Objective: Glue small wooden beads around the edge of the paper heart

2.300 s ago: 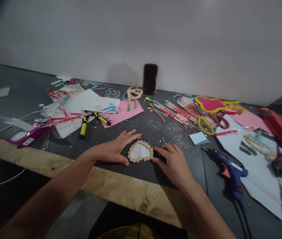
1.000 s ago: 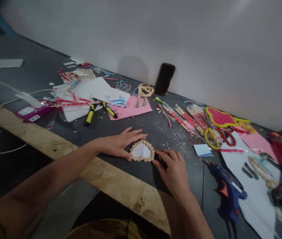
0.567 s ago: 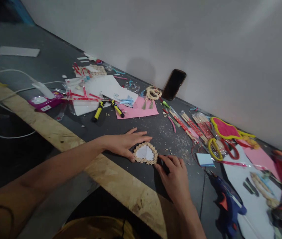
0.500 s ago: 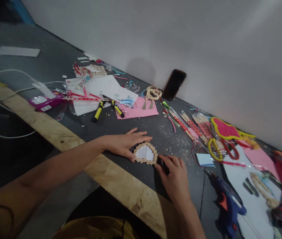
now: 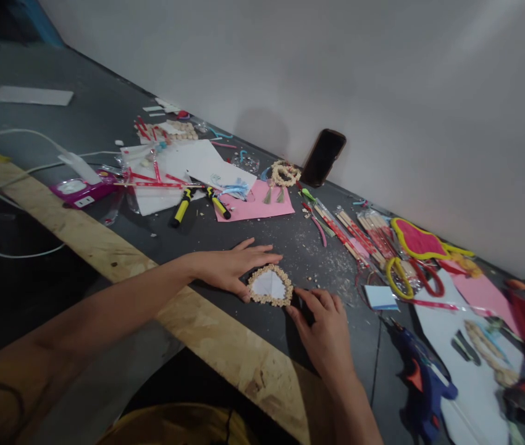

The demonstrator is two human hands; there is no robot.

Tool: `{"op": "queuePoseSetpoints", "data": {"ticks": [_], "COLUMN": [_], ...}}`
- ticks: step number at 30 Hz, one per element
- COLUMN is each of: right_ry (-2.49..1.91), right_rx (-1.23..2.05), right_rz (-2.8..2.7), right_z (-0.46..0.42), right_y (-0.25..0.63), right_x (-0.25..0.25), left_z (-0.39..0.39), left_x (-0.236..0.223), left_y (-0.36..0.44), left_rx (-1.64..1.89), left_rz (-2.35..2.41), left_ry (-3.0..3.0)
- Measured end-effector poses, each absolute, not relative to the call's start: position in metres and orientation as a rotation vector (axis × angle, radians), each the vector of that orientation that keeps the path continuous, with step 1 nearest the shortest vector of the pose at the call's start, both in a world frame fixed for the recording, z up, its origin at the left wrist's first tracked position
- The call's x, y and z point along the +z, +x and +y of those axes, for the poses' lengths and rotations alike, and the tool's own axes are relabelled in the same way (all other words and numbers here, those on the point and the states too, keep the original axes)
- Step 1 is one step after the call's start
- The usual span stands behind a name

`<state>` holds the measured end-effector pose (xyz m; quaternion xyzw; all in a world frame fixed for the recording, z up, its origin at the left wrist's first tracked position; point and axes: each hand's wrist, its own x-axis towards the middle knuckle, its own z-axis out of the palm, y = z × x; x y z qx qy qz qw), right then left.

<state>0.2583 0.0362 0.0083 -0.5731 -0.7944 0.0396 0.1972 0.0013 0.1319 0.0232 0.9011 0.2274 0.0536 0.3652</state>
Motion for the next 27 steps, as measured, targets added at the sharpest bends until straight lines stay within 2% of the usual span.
{"op": "queuePoseSetpoints", "data": {"ticks": [27], "right_ry": [-1.575], "right_rx": [0.248], "right_rz": [-2.108], "right_z": [0.0345], "right_y": [0.2591], "right_x": [0.0137], "left_z": [0.1338], "left_x": [0.0259], "left_y": [-0.0014], "left_rx": [0.134], "left_rz": [0.567], "left_ry": [2.295]}}
